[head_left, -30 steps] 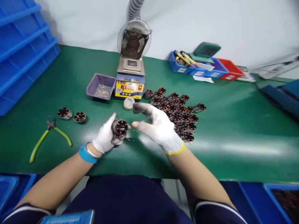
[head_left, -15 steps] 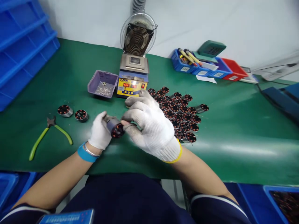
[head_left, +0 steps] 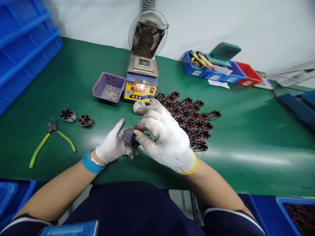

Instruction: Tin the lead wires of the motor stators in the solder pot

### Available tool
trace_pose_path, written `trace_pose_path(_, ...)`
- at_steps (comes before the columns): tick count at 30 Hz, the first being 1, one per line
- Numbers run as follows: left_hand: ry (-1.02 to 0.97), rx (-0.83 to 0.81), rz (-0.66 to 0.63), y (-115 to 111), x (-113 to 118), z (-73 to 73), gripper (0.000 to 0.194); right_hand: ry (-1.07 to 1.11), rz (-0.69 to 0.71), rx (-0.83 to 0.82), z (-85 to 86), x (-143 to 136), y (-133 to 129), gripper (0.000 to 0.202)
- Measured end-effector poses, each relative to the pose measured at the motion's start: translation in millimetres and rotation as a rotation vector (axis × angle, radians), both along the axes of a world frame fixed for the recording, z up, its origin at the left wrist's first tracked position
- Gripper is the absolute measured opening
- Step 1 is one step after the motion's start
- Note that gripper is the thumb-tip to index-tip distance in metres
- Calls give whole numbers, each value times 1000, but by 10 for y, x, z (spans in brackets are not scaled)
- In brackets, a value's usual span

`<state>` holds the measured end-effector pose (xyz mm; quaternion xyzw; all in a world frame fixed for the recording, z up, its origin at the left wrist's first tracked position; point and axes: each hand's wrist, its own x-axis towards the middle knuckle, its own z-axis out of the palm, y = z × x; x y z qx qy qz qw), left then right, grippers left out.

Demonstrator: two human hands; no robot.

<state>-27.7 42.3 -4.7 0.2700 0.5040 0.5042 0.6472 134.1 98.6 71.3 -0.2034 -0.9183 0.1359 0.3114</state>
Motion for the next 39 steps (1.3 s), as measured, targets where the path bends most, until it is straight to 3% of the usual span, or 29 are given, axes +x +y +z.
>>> trace_pose_path(2, -173, -19, -139, -52, 37, 6, 52, 21, -30, -39, -38, 30, -3, 7)
trace_pose_path(3, -238, -9, -148, -76, 50, 17, 51, 53, -54, -73, -55, 59, -1, 6)
trace_pose_path(5, -294, 48, -44, -105, 59, 41, 46, 180, -144, -170, -74, 145, 11, 9)
trace_pose_path(9, -149, 219, 237, -109, 64, 26, 52, 545, -354, -326, -112, 329, 16, 15)
trace_pose_path(12, -35, 340, 266, -145, 117, -46, 61, 313, -322, -417, -281, 313, -83, 7)
trace_pose_path(14, 29, 367, 219, -201, 173, -107, 69, 93, -274, -475, -462, 211, -188, 36)
trace_pose_path(16, 110, 381, 161, -259, 227, -164, 74, 64, -251, -503, -639, 95, -276, 58)
trace_pose_path(19, 181, 423, 120, -283, 268, -204, 73, 172, -227, -517, -793, 6, -319, 54)
trace_pose_path(22, 255, 476, 243, -205, 234, -165, 63, 173, -180, -498, -814, 34, -295, 50)
trace_pose_path(26, 640, 545, 363, -94, 67, -50, 21, 120, -104, -419, -810, 114, -259, 54)
trace_pose_path(27, 753, 572, 360, -90, 18, -24, 18, 106, -104, -405, -812, 131, -249, 55)
trace_pose_path(30, 959, 629, 280, -122, -94, 33, 31, 89, -197, -358, -806, 182, -211, 54)
trace_pose_path(35, 731, 698, 430, -122, -136, 46, 32, 115, -281, -263, -770, 244, -160, 52)
trace_pose_path(36, 713, 670, 381, -107, -124, 46, 30, 120, -274, -255, -766, 247, -159, 51)
trace_pose_path(39, 699, 414, 29, -80, -65, 66, 30, 116, -234, -237, -764, 248, -164, 49)
